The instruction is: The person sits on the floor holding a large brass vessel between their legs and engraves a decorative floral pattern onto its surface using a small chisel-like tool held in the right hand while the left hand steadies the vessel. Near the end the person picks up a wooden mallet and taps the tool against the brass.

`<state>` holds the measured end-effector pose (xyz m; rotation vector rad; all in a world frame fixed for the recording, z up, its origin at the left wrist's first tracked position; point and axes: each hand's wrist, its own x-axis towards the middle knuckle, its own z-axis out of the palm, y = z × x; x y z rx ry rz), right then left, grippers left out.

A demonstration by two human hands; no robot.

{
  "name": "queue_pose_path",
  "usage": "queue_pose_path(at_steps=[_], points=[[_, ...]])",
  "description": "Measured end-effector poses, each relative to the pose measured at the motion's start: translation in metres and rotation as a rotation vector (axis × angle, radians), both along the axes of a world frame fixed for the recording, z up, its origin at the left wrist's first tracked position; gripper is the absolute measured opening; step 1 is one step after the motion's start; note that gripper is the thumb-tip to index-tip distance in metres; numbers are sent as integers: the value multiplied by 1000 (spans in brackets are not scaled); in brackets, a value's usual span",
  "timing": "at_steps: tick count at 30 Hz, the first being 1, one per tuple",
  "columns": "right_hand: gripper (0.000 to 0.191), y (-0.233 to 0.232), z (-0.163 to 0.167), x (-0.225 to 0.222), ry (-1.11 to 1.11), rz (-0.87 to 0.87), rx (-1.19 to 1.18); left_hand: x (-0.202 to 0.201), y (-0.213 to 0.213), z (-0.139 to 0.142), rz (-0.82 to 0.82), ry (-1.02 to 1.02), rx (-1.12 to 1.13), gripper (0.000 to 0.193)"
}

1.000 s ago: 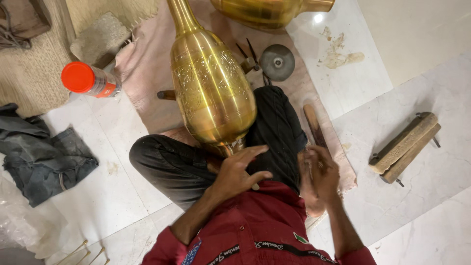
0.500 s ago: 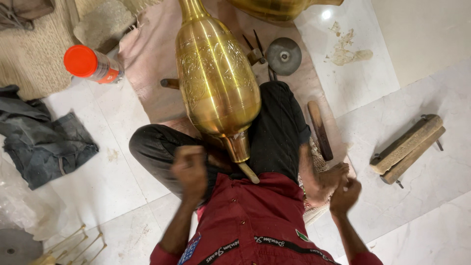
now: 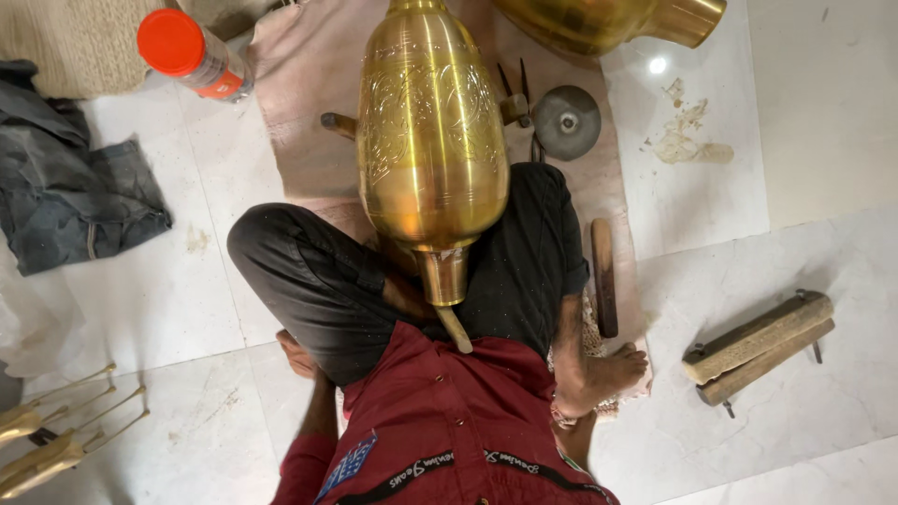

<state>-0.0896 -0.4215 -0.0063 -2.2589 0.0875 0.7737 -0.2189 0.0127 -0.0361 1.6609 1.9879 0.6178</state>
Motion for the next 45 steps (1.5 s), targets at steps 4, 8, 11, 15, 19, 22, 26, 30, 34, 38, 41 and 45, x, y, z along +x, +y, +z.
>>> queue_pose_path(at_steps=[4,8,11,15,19,22,26,30,34,38,41,45], points=[[45,8,-15,4,2,11,78,-5,0,0,-81,-15,46,36],[46,27,-18,20,-34,-2,133,-10,0,-4,-145,-20,69,36],[47,41,-26,22,-67,-14,175,-14,1,-11,-188,-51,76,37],[48,46,-48,23,-108,-32,217,-18,3,-22,-237,-76,87,40],[49,49,-63,34,-135,-39,271,-22,2,-31,-149,-214,24,43],[50,58,-67,44,-160,-53,309,-25,2,-33,-135,-189,-67,46],[52,73,-59,60,-183,-70,361,-25,5,-32,-182,-286,11,49],[53,91,-47,77,-200,-92,433,-22,5,-24,-188,-157,-58,44],[55,114,-35,97,-199,-119,540,-16,4,-11,-227,-54,-53,49],[56,127,-15,103,-194,-91,777,-10,6,2,-228,80,-47,48],[72,121,-1,92,-166,68,349,-7,7,10,-252,48,-47,39],[66,127,5,79,-407,183,327,-3,8,17,-255,106,-73,46]])
